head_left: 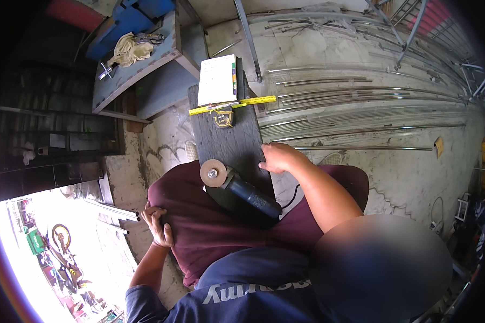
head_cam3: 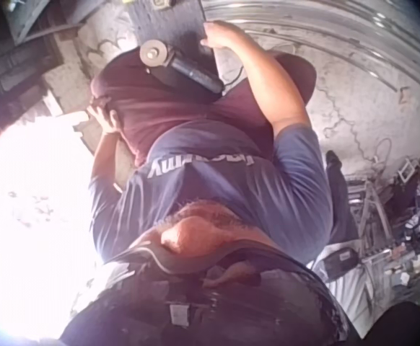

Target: Measure a metal pipe with a tape measure and mark it for cutting.

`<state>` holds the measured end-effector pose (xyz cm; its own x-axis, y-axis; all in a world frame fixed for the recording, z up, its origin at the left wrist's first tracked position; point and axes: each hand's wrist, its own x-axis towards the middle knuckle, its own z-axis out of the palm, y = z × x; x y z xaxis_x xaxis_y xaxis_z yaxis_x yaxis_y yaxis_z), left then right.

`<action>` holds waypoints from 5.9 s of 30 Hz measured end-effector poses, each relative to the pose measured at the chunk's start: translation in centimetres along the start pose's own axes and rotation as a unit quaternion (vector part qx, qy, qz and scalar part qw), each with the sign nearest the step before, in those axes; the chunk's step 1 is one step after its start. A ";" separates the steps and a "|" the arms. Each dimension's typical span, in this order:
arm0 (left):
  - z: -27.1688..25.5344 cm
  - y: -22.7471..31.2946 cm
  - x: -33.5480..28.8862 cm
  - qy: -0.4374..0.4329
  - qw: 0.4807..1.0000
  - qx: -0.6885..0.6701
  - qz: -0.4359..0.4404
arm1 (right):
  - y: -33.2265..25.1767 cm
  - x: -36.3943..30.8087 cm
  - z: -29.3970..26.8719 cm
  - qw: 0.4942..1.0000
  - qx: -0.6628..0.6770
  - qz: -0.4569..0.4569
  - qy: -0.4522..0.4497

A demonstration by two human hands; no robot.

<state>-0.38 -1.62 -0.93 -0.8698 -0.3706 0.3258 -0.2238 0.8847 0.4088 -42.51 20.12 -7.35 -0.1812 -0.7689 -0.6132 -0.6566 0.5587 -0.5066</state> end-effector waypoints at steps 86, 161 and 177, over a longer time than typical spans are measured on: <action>0.5 0.3 0.1 -0.004 1.000 -0.006 0.004 | 1.2 0.2 0.5 1.000 0.010 0.003 0.013; 57.4 14.9 25.3 -0.680 0.732 -0.020 -0.037 | 6.9 -6.8 4.2 0.964 0.007 0.232 0.129; 15.2 32.1 40.7 -0.692 0.703 -0.076 -0.142 | 13.1 -16.4 -4.5 0.339 0.818 -0.205 0.417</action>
<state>-49.61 16.03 12.49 -0.4177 0.1981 -0.8867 -0.5171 0.7506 0.4113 -51.42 38.67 -1.23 -0.9121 -0.3259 -0.2486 0.4096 -0.7488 -0.5210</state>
